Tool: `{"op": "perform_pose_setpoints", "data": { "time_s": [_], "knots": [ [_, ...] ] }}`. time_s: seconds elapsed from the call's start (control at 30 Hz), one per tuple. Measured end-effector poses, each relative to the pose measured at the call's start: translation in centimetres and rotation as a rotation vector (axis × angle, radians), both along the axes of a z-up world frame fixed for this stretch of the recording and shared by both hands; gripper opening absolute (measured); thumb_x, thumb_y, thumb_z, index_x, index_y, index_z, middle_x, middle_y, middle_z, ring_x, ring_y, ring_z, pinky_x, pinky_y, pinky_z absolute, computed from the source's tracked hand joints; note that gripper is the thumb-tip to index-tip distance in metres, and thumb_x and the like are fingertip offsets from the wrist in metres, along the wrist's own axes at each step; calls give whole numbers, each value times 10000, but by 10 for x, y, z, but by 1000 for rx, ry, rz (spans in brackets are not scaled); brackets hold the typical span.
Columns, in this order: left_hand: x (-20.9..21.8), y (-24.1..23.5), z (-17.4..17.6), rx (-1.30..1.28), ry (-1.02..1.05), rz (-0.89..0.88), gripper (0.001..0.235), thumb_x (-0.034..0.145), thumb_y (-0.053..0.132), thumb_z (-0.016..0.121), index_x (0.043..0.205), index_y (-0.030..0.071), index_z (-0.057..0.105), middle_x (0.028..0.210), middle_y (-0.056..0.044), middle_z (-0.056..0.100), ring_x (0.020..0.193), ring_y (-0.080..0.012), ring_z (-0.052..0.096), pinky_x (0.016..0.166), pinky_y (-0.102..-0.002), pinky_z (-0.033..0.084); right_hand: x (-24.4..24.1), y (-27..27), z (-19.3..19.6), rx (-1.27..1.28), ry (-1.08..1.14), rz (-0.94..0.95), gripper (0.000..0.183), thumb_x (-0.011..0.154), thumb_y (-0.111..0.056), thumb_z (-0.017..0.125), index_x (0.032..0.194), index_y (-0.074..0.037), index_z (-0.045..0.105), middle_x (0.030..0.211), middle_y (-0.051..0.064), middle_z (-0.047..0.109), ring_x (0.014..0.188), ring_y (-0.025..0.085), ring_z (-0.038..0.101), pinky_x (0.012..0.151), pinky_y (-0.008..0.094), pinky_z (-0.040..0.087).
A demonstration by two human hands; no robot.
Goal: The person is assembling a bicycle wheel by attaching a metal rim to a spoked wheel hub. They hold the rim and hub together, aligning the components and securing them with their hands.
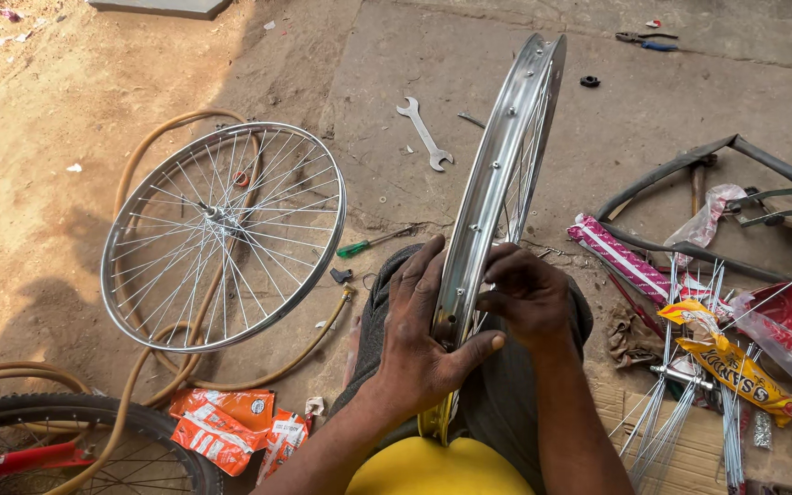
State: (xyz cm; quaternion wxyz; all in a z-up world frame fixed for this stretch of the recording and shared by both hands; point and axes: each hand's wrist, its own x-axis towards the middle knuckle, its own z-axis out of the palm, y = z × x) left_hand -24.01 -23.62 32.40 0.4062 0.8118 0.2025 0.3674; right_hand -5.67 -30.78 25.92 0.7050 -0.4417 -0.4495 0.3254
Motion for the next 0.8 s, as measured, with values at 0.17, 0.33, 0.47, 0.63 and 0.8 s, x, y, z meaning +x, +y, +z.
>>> {"op": "perform_pose_setpoints", "data": {
  "time_s": [0.17, 0.33, 0.47, 0.63, 0.8],
  "knots": [
    [1, -5, 1, -27, -7, -26, 935, 892, 506, 813, 1594, 29, 420, 1647, -230, 439, 1588, -429, 393, 1294, -545, 375, -5, -4, -7, -83, -515, -131, 347, 804, -13, 851, 1127, -51, 732, 994, 11, 767, 896, 74, 776, 762, 245, 621],
    [1, -2, 4, -4, -25, -44, 954, 871, 527, 811, 1597, 35, 435, 1651, -226, 452, 1576, -410, 412, 1304, -555, 369, 3, -11, 2, -57, 44, 39, 383, 814, 25, 773, 1174, -23, 651, 1198, 95, 692, 1130, 165, 697, 963, 372, 591],
    [3, -6, 1, -46, -16, -51, 950, 876, 556, 792, 1587, 37, 432, 1647, -245, 419, 1564, -430, 384, 1276, -553, 371, 2, -16, -2, -122, -151, 6, 386, 820, 5, 794, 1188, 12, 678, 1124, 124, 722, 1040, 193, 705, 897, 364, 600],
    [1, -1, 2, -5, 1, -45, 959, 878, 552, 786, 1588, 27, 413, 1625, -246, 432, 1563, -440, 385, 1271, -570, 365, -3, -5, 12, 0, -21, 65, 291, 801, -31, 833, 1063, -7, 710, 1163, 126, 719, 1078, 210, 702, 916, 354, 597],
    [2, -3, -3, -19, -9, -35, 949, 897, 546, 784, 1595, 22, 411, 1638, -251, 436, 1567, -433, 402, 1283, -555, 371, -9, -11, 10, -21, -52, -111, 428, 865, 5, 784, 1267, 17, 638, 1228, 131, 708, 1161, 223, 712, 1023, 390, 602]
  ]
}}
